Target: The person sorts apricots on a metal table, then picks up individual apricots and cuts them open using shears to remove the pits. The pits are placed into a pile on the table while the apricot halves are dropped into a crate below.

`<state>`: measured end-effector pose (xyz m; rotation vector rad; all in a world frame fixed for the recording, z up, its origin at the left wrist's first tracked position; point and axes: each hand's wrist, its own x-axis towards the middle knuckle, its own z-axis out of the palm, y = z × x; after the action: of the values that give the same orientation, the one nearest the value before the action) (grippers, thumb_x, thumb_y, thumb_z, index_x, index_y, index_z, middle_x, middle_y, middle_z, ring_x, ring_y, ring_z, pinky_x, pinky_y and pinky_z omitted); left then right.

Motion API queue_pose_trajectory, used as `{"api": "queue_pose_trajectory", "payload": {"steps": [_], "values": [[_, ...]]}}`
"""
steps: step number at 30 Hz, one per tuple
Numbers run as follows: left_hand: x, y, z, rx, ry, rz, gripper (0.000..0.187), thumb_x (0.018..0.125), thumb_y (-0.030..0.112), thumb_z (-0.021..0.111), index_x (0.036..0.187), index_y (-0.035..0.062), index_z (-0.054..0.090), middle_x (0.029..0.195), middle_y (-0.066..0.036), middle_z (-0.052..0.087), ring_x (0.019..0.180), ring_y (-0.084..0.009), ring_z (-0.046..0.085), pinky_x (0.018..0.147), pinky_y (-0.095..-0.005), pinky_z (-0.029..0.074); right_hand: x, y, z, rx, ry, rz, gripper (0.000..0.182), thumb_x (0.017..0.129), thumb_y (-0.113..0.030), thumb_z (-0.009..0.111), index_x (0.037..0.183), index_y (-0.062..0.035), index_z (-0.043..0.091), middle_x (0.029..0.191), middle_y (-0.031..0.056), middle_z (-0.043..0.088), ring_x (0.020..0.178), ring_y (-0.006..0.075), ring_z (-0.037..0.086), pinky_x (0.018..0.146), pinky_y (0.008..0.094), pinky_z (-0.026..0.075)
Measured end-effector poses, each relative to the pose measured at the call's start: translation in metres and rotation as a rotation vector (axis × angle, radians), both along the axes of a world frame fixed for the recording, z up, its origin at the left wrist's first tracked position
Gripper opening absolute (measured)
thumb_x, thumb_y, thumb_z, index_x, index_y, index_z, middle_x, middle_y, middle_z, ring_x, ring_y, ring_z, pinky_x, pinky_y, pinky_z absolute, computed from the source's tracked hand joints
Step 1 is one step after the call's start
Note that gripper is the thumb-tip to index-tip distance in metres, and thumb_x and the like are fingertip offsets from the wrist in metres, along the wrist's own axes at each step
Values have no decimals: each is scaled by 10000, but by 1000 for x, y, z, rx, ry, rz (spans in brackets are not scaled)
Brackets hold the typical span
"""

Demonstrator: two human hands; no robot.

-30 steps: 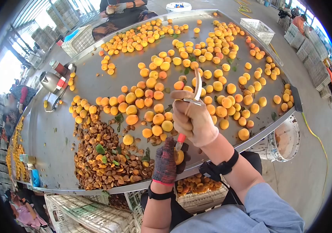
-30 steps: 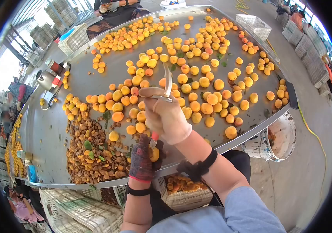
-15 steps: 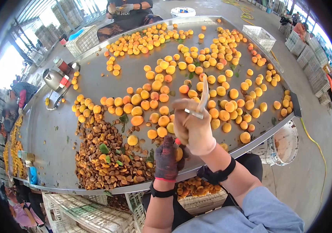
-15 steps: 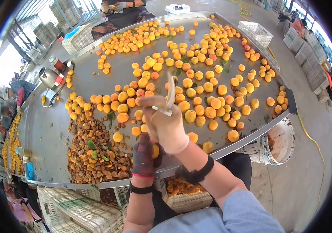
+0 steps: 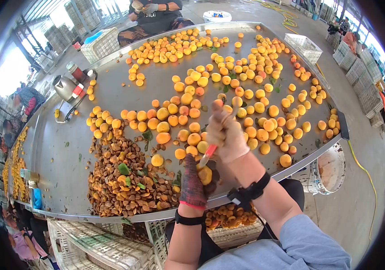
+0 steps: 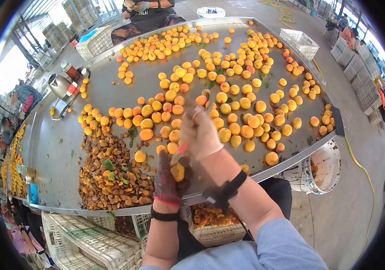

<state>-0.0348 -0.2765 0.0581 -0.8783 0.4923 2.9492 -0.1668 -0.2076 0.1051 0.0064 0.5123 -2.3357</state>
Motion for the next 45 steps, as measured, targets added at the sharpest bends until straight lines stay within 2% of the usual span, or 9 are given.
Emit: {"api": "queue_pose_trajectory", "payload": {"steps": [4, 7, 12, 15, 25, 27, 34, 43, 45], "values": [[0, -6, 12, -332, -90, 83, 581, 897, 658, 374, 909, 118, 587, 766, -48, 638, 485, -135, 546, 362, -245, 347, 7, 17, 33, 1022, 1010, 139, 234, 854, -185, 564, 1070, -127, 633, 685, 1, 592, 487, 82, 509, 426, 220, 408], [1, -7, 13, -348, -57, 183, 530, 907, 594, 431, 990, 93, 585, 840, -73, 629, 624, -166, 593, 489, -266, 447, 38, 24, 23, 1122, 1693, 387, 267, 769, -177, 650, 1034, -143, 657, 772, 104, 650, 670, 224, 649, 601, 335, 505], [0, -12, -10, -492, -3, 235, 514, 938, 524, 447, 1128, 56, 545, 871, -86, 597, 697, -186, 561, 598, -322, 474, 57, 28, 20, 1258, 1776, 134, 137, 770, -138, 662, 882, -80, 610, 758, 109, 642, 700, 235, 650, 627, 351, 497], [9, -27, -12, -157, 192, 272, 497, 951, 543, 389, 1117, 107, 561, 938, -104, 624, 738, -228, 599, 647, -375, 508, 51, 34, 25, 990, 947, 77, 180, 758, -104, 719, 854, -39, 581, 746, 66, 631, 683, 152, 610, 617, 304, 481], [14, 6, 12, -190, 186, 177, 466, 939, 395, 519, 1233, 35, 487, 1043, -176, 591, 919, -321, 619, 876, -509, 509, 36, 83, 3, 903, 1057, 175, 263, 764, -37, 734, 1013, -38, 650, 822, 18, 613, 745, 76, 573, 665, 234, 476], [14, 18, 23, -446, 171, 24, 485, 927, 353, 550, 1241, -10, 475, 1046, -172, 601, 931, -306, 620, 880, -509, 509, 35, 89, 6, 802, 1299, -29, 230, 772, -16, 721, 991, -50, 663, 762, -1, 588, 692, 75, 570, 622, 226, 468], [13, 50, 42, -1105, 327, -509, 307, 856, 224, 634, 1025, -32, 641, 1088, -160, 606, 999, -258, 591, 903, -347, 443, -23, 155, 19, 886, 339, -247, 164, 852, -103, 630, 1003, -48, 660, 688, -28, 566, 483, 6, 412, 418, 188, 308], [-53, 99, -22, -2320, -195, -673, 526, 770, 155, 720, 1248, 41, 531, 1095, -132, 592, 962, -207, 597, 792, -310, 491, -30, 163, 16, 744, 479, -348, 164, 837, -57, 634, 985, 13, 644, 805, 15, 629, 726, 47, 563, 640, 205, 460], [-59, 93, -27, -2165, -122, -661, 553, 778, 146, 703, 1277, 43, 487, 1116, -149, 579, 979, -239, 598, 811, -336, 493, -30, 158, 18, 765, 554, -266, 167, 835, -50, 632, 986, 20, 640, 820, 22, 637, 752, 55, 579, 661, 208, 470]]}}
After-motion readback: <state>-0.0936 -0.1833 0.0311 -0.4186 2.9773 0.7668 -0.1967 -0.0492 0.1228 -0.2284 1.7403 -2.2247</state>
